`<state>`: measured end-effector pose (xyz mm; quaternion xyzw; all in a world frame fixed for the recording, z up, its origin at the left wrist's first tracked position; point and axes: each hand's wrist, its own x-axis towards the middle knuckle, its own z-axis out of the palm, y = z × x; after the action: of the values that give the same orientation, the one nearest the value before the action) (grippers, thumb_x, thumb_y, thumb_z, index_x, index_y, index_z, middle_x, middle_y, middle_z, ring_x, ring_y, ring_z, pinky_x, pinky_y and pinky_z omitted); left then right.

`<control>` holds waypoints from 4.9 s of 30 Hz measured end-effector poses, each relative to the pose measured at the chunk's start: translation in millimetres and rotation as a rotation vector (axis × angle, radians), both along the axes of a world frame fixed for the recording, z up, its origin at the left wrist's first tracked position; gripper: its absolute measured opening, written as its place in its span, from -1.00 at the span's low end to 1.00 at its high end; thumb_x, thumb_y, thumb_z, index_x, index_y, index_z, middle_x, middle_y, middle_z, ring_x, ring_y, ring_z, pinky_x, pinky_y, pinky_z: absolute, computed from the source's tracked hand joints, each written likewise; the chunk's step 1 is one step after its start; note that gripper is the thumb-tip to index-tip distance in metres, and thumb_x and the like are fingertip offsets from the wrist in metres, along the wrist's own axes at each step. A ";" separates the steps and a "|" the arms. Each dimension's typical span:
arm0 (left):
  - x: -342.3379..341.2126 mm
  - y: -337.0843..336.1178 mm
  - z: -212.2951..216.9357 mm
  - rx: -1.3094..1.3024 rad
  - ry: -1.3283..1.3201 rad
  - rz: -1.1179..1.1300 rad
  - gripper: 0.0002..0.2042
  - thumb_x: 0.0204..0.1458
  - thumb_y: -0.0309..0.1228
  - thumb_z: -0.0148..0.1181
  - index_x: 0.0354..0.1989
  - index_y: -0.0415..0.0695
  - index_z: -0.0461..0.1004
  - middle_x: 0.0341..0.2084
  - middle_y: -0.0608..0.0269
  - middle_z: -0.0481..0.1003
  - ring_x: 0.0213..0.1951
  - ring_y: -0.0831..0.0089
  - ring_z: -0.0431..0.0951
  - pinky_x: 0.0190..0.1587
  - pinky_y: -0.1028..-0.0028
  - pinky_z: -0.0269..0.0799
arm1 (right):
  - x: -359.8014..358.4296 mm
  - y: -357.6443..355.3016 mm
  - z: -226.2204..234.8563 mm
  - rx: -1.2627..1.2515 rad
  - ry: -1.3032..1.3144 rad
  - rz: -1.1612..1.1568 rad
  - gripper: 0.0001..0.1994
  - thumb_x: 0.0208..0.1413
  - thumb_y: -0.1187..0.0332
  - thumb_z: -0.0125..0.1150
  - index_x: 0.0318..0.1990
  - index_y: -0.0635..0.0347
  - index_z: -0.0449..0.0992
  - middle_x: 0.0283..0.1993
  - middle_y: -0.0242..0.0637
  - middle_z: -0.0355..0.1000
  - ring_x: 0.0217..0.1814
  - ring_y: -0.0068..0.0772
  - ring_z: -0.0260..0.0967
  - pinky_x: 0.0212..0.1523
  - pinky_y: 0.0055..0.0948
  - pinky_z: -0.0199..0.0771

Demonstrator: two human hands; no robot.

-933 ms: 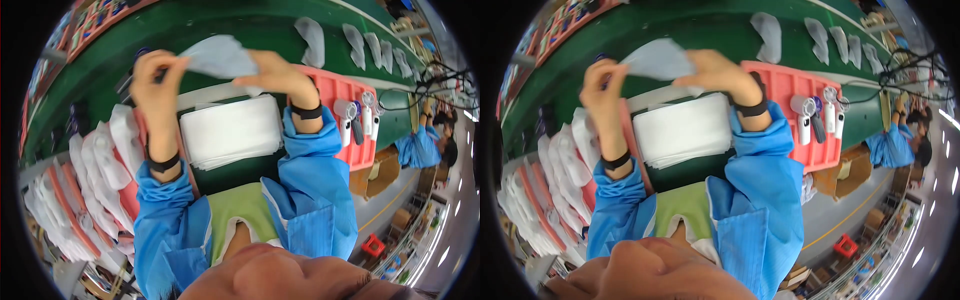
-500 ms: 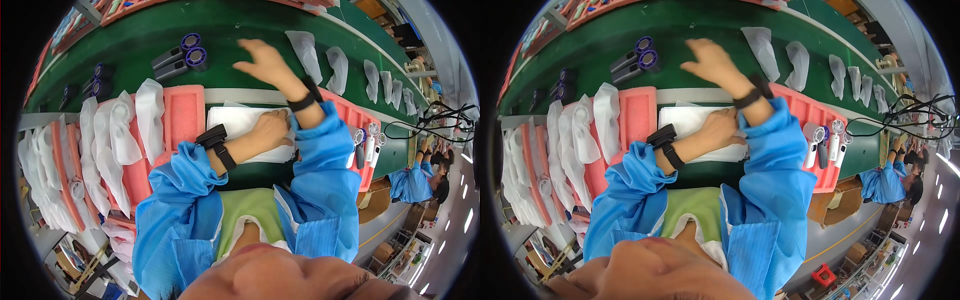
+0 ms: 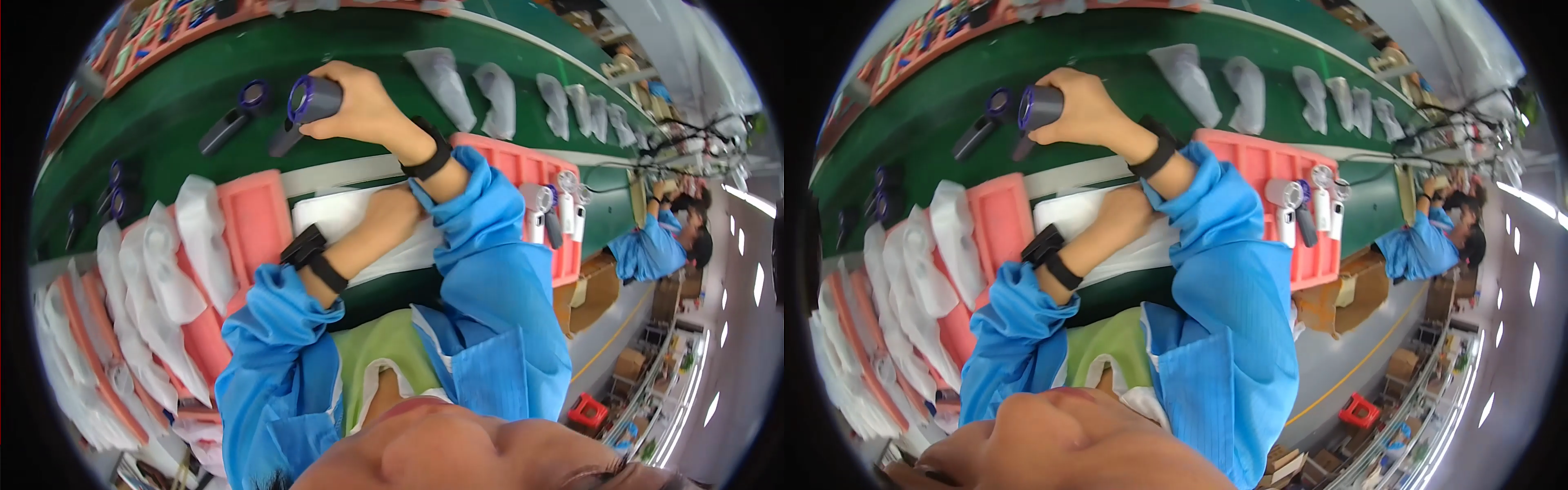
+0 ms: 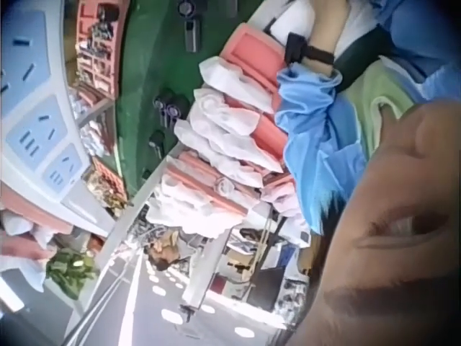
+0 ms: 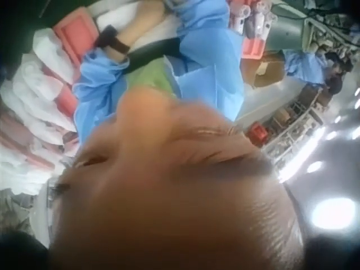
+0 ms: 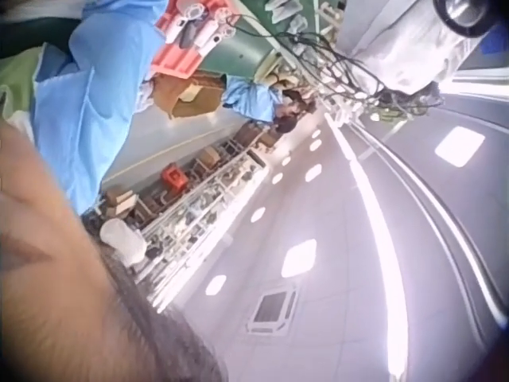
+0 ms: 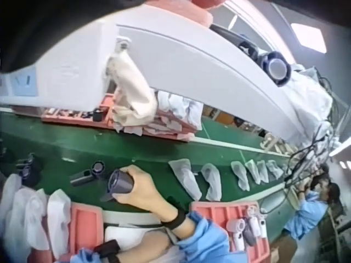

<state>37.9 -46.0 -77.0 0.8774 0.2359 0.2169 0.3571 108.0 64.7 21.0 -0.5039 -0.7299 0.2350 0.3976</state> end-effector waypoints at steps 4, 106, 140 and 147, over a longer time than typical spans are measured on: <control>2.3 28.5 25.3 -0.312 -0.050 -0.081 -0.80 -0.10 -0.30 0.34 -0.51 -0.16 0.52 -0.50 0.15 0.53 -0.43 0.19 0.55 -0.42 0.28 0.41 | 81.5 -59.4 54.0 0.128 0.238 -0.257 -0.36 -0.45 0.31 0.54 -0.07 0.30 0.49 -0.23 -0.30 0.49 -0.18 -0.47 0.44 -0.10 -0.47 0.45; -6.2 -13.3 1.5 0.241 0.136 -0.024 -0.58 -0.24 -0.14 0.41 -0.26 -0.16 0.51 -0.25 0.05 0.43 -0.14 0.12 0.47 -0.15 0.27 0.43 | 40.7 69.0 -123.0 -0.254 0.169 -0.049 -0.25 -0.20 0.34 0.48 0.20 0.39 0.29 0.15 -0.07 0.39 0.16 -0.25 0.36 0.14 -0.41 0.36; -27.4 64.4 88.3 -0.403 -0.339 0.096 -0.90 -0.02 -0.54 0.33 -0.34 -0.27 0.57 -0.55 0.41 0.40 -0.57 0.72 0.28 -0.49 0.67 0.16 | 187.3 -132.0 57.7 0.131 0.460 0.085 -0.32 -0.59 0.29 0.36 -0.13 0.44 0.43 -0.20 -0.12 0.38 -0.18 -0.28 0.36 -0.15 -0.42 0.34; -24.9 46.4 101.0 -0.670 -0.871 0.349 -0.86 0.13 -0.44 0.23 -0.24 -0.25 0.59 -0.38 0.31 0.56 -0.50 0.66 0.40 -0.46 0.64 0.26 | 120.6 -94.4 50.8 0.189 0.185 0.223 -0.34 -0.52 0.42 0.41 -0.05 0.34 0.46 -0.13 -0.14 0.38 -0.09 -0.22 0.39 -0.08 -0.37 0.40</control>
<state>13.0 0.4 24.0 0.4942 0.2642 0.5271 0.6389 228.5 -29.7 71.8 -0.3564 -0.7603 0.2532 0.4804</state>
